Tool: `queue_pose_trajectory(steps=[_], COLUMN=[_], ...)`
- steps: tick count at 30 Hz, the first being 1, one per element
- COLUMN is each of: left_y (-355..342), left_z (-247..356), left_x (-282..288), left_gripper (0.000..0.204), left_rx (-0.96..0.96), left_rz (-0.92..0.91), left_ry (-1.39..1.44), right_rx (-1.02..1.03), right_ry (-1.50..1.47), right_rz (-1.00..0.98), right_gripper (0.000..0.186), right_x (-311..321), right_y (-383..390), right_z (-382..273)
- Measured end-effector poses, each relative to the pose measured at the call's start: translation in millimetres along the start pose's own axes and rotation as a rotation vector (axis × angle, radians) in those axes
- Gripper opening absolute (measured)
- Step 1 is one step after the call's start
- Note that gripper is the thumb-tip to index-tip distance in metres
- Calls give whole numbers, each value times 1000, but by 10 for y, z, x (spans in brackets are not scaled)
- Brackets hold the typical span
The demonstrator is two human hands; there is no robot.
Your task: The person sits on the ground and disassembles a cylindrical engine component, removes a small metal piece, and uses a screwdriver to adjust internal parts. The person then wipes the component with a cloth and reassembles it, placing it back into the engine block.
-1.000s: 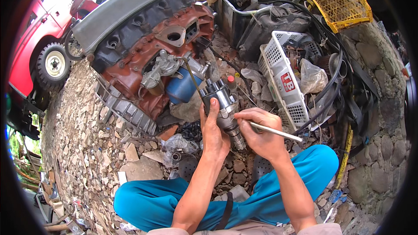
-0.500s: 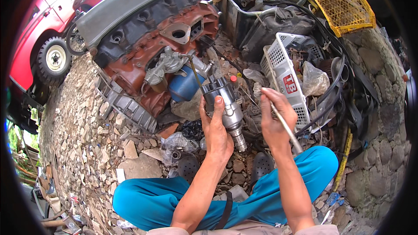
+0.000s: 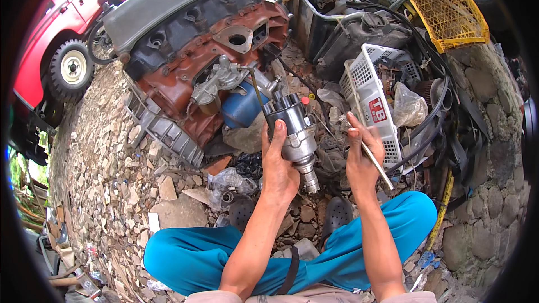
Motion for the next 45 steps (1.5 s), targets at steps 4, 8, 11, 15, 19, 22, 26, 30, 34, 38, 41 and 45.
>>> queue_pose_trajectory(steps=[4, 8, 11, 15, 19, 22, 26, 30, 34, 38, 41, 45], left_y=[11, 66, 74, 93, 115, 30, -85, -83, -12, 5, -55, -126], left_z=[-10, -21, -27, -49, -27, -106, -242, -347, -488, -436, -388, -307], left_x=[16, -33, -17, -45, -63, 32, 199, 114, 158, 250, 369, 478], left_gripper=[73, 70, 52, 45, 73, 95, 89, 70, 56, 50, 48, 45], left_rx=[8, 36, 31, 18, 88, 160, 171, 66, 158, 180, 158, 110], left_rz=[47, 74, 111, 134, 75, -25, -125, -124, 33, 129, 205, 229], left_ry=[-6, -18, -46, -93, -210, -292, -266, -151, -89, 50, -16, -101], right_rx=[-558, -420, -320, -340, -452, -553, -801, -825, -632, -502, -117, 313], right_ry=[-333, -420, -299, -225, -367, -513, -767, -751, -463, -118, 33, 19], right_rz=[-245, -445, -448, -403, -399, -400, -483, -491, -474, -390, -201, -399], right_gripper=[42, 46, 73, 79, 69, 66, 58, 56, 49, 32, 18, 7], right_x=[-151, -378, -436, -425, -383, -332, -300, -289, -325, -286, -234, -312], right_y=[148, 316, 342, 342, 312, 276, 258, 255, 314, 255, 194, 354], right_z=[49, 74, 59, 73, 111, 148, 79, 98, 206, 83, -170, -448])
Point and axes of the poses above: each hand's wrist, its own y-axis away from the middle knuckle, its own x-axis out of the back of the hand, z = x × y, the point moved 5 cm from there along -y, towards the middle knuckle, and after that the axes turned 12 degrees about -x, right-handed, at the moved point
